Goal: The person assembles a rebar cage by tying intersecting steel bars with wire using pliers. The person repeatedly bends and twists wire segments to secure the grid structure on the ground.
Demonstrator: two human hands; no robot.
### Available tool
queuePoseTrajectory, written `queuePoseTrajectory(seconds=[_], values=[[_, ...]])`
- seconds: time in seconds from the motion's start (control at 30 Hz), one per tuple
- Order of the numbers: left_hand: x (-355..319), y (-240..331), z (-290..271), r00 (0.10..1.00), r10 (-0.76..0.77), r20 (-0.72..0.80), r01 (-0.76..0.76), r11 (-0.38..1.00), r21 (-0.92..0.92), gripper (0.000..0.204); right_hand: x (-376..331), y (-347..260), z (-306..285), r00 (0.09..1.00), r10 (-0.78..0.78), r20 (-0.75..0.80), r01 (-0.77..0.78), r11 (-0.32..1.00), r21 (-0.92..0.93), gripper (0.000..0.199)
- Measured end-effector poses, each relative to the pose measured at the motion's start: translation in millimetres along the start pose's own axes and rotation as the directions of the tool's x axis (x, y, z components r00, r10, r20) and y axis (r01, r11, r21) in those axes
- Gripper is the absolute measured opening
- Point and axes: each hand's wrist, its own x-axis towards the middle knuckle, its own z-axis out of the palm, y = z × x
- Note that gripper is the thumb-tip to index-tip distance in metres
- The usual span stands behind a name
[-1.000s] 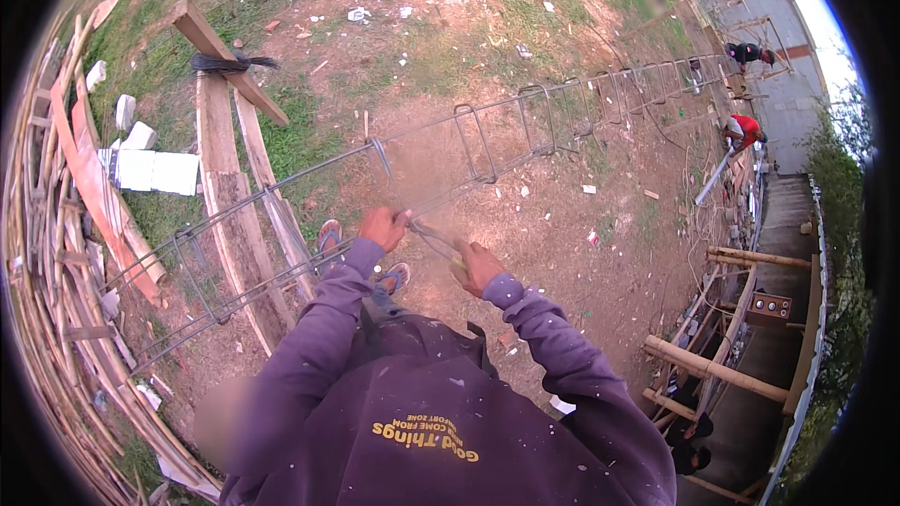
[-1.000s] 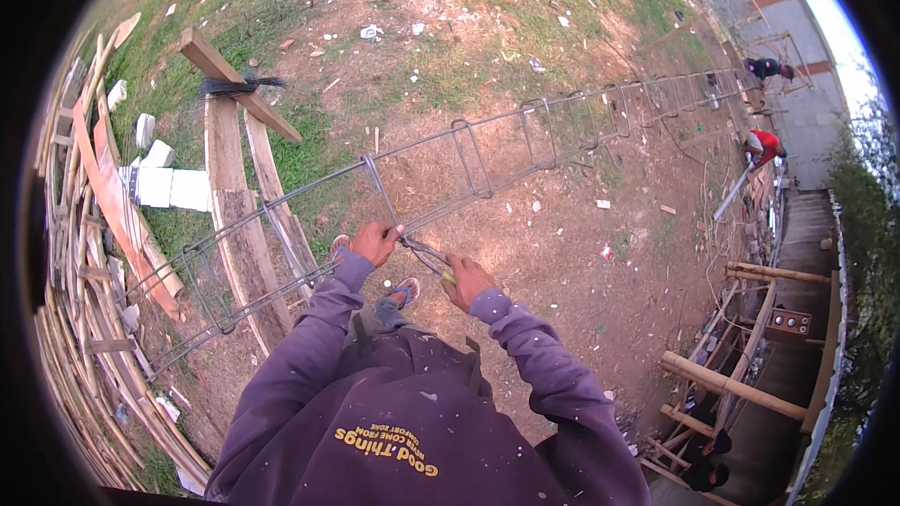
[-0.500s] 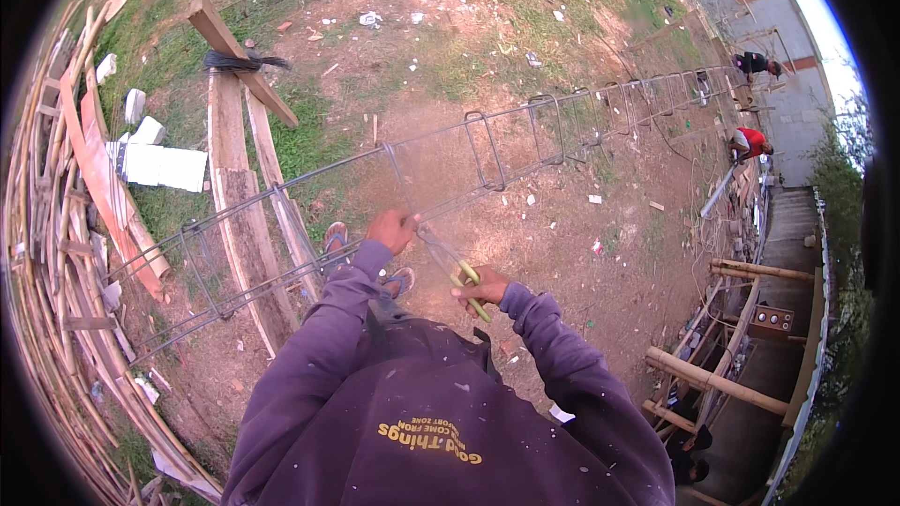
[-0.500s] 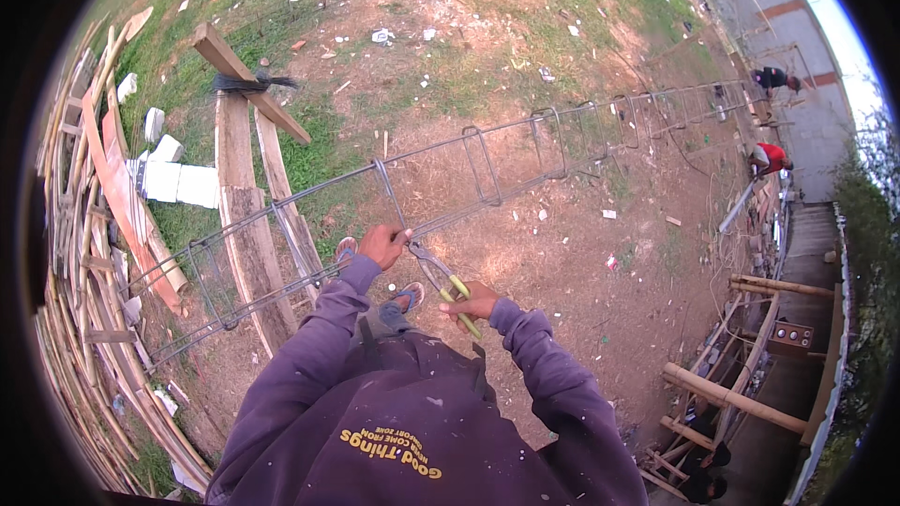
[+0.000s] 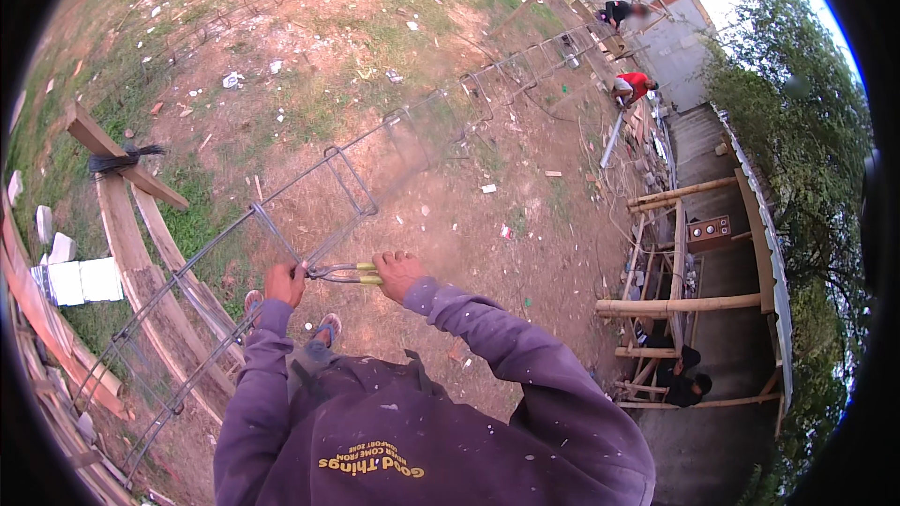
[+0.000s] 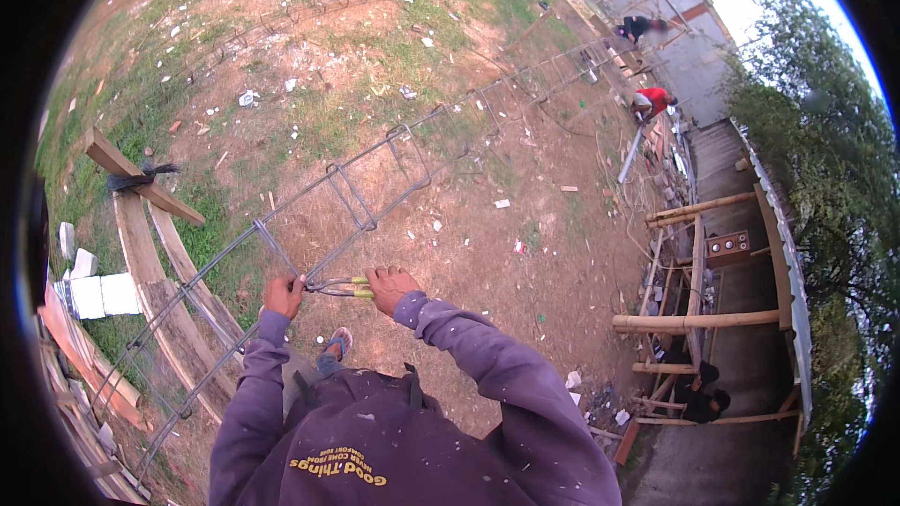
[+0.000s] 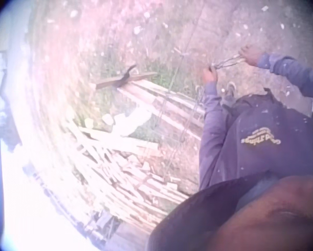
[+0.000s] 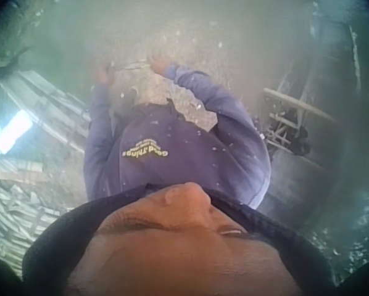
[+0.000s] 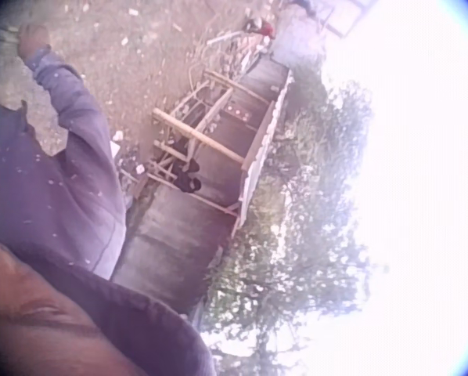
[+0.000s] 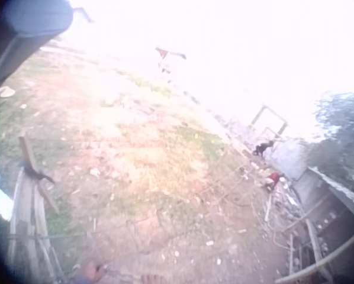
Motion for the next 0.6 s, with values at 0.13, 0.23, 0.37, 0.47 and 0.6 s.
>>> queuePoseTrajectory(seconds=[0.13, 0.23, 0.37, 0.47, 0.6], values=[[-4, 2, 1, 0.999, 0.04, -0.027, -0.039, 0.999, 0.021, 0.036, 42, 33, -1, 0.991, -0.125, -0.042, 0.125, 0.992, -0.011, 0.03], [-5, 3, 1, 0.998, 0.04, -0.038, -0.038, 0.997, 0.06, 0.035, 59, 44, 1, 0.989, -0.145, 0.033, 0.145, 0.989, -0.012, 0.034], [-5, 2, 0, 0.997, 0.059, -0.045, -0.056, 0.997, 0.054, 0.034, 41, 36, 6, 0.991, -0.126, 0.054, 0.122, 0.99, 0.063, 0.027], [-6, 2, 1, 0.998, 0.054, -0.034, -0.052, 0.997, 0.064, 0.033, 10, 13, 7, 0.993, -0.07, 0.091, 0.053, 0.983, 0.177, 0.026], [-6, 2, 2, 0.999, 0.048, -0.001, -0.048, 0.999, 0.02, 0.032, -11, -12, 8, 0.693, -0.197, 0.694, -0.552, 0.473, 0.686, 0.032]])
